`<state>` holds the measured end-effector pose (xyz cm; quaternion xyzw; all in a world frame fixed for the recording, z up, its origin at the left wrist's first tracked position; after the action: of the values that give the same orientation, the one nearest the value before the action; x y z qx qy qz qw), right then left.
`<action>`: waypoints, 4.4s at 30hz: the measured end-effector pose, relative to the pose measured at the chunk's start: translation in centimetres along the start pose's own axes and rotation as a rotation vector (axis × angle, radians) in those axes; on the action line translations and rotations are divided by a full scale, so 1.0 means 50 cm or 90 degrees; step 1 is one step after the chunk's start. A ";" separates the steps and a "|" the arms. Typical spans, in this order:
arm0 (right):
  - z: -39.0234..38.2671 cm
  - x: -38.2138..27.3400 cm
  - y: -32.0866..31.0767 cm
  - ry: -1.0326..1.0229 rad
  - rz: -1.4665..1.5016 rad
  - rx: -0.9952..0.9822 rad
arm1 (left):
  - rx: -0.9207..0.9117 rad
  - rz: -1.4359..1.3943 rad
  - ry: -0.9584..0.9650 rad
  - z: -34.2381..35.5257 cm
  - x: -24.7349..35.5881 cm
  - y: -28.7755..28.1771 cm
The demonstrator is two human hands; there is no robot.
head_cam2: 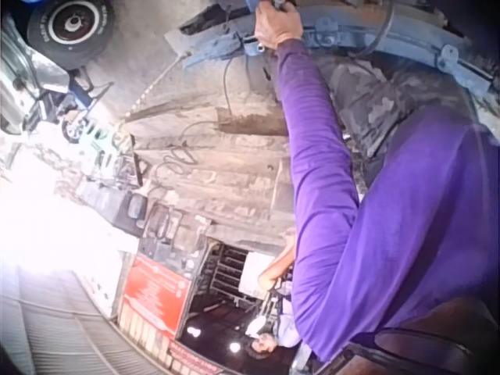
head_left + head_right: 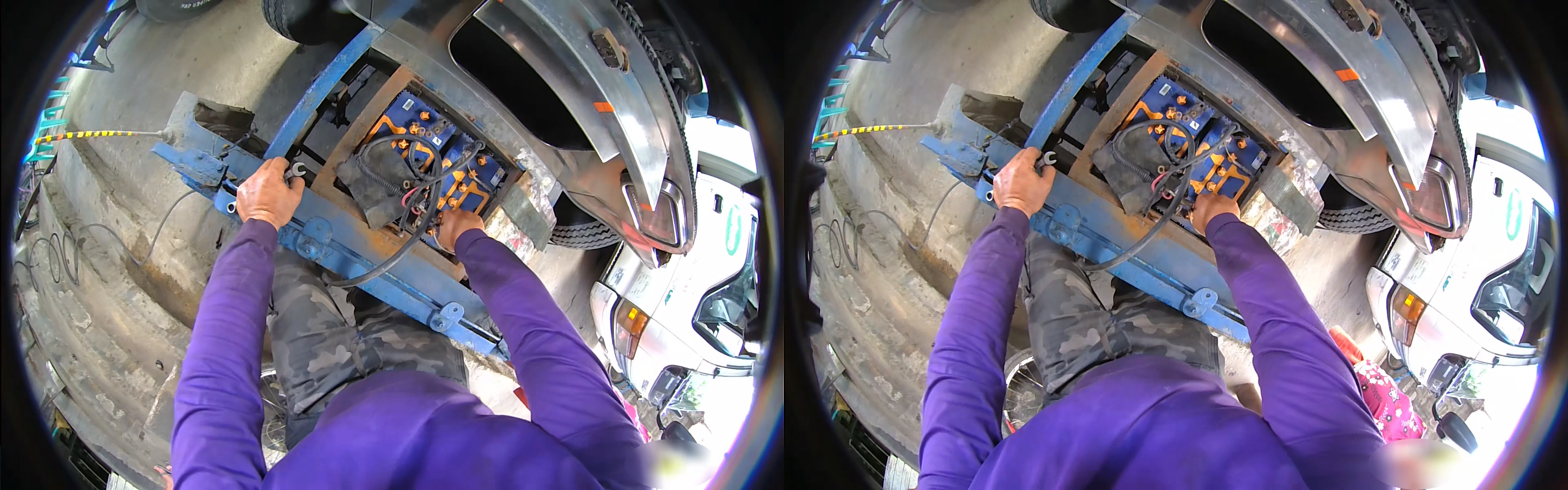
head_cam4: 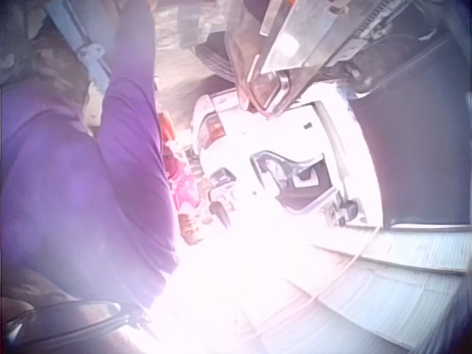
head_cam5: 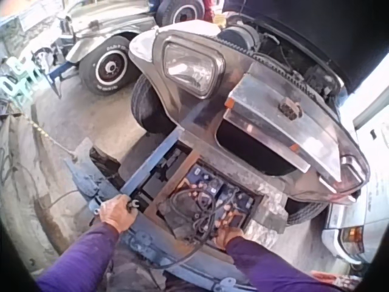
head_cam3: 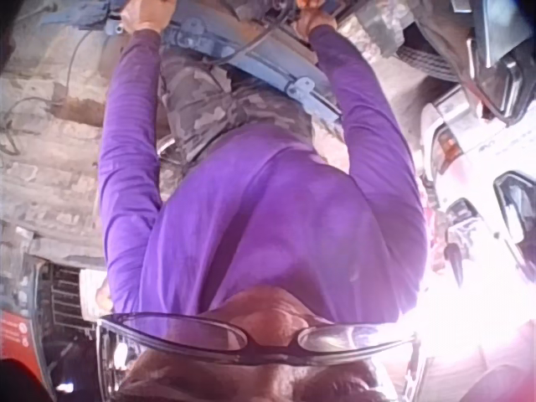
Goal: The person works on a vehicle's battery compartment, connecting wires and securing components. They then move to the engine bay, using a work light and a screwdriver to adjust parts within the engine.
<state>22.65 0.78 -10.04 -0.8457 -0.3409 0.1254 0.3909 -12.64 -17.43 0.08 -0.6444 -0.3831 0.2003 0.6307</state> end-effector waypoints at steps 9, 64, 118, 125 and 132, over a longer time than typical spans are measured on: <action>0.015 0.017 0.007 0.014 -0.011 -0.030 | 0.032 -0.014 0.013 0.007 0.003 -0.003; -0.902 0.101 -0.064 -0.110 0.644 0.322 | -0.016 -0.712 -0.109 -0.580 0.196 -0.302; -0.829 1.402 0.506 -0.038 0.417 0.107 | -0.238 -0.369 0.102 -1.145 1.426 0.244; -0.730 1.635 0.318 0.000 0.475 0.266 | -0.307 -0.401 0.224 -1.241 1.611 0.308; -0.611 1.645 -0.019 0.012 0.767 0.485 | -0.137 -0.315 0.137 -1.060 1.583 0.238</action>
<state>97.38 39.10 15.40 -0.6925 0.2566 0.4226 0.5254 79.09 7.79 13.00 -0.6124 -0.4784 -0.0712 0.6254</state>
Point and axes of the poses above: each hand's wrist, its own z-axis towards the middle knuckle, its own y-axis out of the palm, x = y × z, the point moved 10 cm from there along z, towards the middle knuckle, and after that the axes turned 10 degrees about x, right-handed, at the moved point
